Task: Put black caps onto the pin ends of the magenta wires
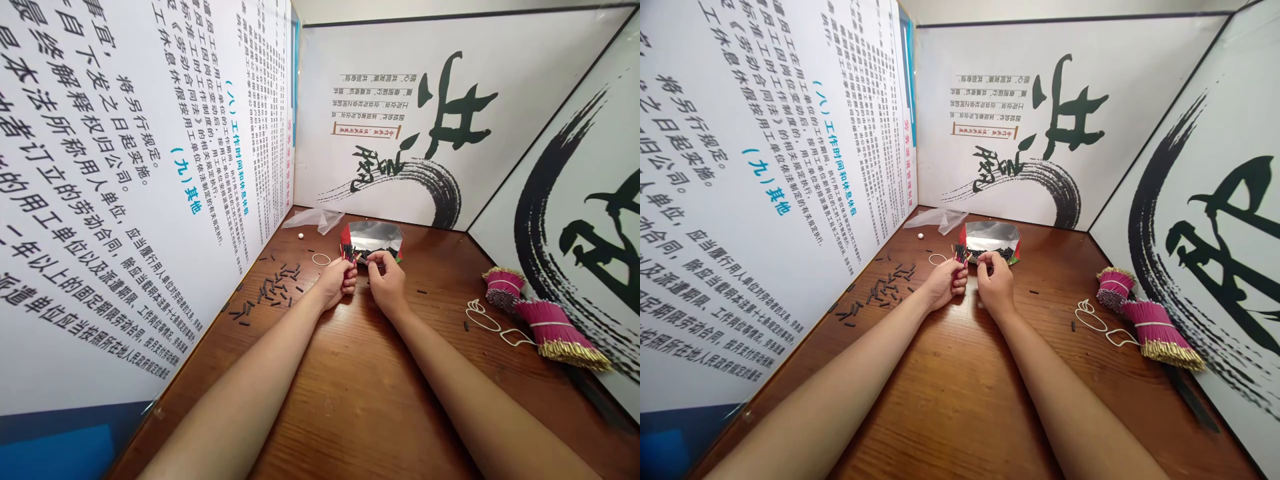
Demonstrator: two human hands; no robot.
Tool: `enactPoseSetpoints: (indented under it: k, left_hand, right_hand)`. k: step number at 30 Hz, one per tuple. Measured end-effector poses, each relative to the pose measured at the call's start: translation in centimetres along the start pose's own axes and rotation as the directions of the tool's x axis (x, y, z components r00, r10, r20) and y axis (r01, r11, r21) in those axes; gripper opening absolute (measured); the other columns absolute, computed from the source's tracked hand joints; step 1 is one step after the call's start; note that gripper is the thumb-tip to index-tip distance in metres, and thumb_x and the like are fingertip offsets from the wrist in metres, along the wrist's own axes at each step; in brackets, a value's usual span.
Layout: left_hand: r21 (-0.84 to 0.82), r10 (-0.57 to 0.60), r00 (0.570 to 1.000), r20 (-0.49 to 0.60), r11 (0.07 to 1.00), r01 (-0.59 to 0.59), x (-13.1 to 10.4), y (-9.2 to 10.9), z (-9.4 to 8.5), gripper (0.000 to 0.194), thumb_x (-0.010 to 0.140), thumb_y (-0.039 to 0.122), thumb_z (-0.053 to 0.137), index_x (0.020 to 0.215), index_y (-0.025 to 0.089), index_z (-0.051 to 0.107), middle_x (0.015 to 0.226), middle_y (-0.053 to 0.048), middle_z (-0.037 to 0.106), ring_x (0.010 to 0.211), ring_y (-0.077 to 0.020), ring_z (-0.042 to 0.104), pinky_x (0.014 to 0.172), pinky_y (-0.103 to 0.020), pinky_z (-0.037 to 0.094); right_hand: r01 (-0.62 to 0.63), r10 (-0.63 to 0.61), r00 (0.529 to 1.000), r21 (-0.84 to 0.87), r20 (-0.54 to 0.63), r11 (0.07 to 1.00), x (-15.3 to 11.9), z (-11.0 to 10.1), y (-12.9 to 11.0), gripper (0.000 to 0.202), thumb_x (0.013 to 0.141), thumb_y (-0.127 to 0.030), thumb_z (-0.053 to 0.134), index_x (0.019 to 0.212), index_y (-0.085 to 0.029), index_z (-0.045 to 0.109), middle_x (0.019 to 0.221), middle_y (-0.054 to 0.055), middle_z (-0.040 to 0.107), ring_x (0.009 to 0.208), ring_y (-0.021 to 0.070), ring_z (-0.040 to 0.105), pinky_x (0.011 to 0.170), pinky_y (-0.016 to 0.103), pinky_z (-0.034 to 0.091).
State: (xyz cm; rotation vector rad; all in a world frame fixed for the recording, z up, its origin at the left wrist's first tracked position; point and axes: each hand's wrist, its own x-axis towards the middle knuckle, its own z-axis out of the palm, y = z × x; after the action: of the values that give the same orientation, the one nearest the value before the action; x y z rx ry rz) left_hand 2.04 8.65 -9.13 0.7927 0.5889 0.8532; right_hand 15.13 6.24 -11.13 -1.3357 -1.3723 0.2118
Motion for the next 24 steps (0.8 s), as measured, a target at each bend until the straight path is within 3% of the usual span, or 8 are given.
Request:
enactPoseSetpoints:
  k: [8,24]
  left_hand:
    - [0.033,0.034,0.999,0.027,0.999,-0.034,-0.16,-0.05,0.13,0.02,0.071,0.015,0.056,0.077,0.02,0.038,0.058,0.009,0.034,0.039,-0.002,0.025,0.038,-0.014,0.013]
    - [0.095,0.039,0.998,0.056,0.994,-0.044,-0.36,-0.06,0.41,0.02,0.071,0.016,0.056,0.076,0.02,0.037,0.057,0.009,0.033,0.04,-0.0017,0.023,0.039,-0.014,0.012]
  right_hand:
    - [0.025,-0.023,0.999,0.073,-0.022,0.997,-0.04,-0.02,-0.33,0.017,0.086,-0.029,0.047,0.088,-0.019,0.061,0.081,0.003,0.064,0.07,0.016,0.056,0.066,0.028,0.044]
    - [0.077,-0.072,0.994,0.059,-0.077,0.995,-0.05,-0.11,-0.65,0.019,0.088,-0.028,0.043,0.087,-0.02,0.06,0.085,0.004,0.064,0.079,0.0178,0.058,0.076,0.031,0.047]
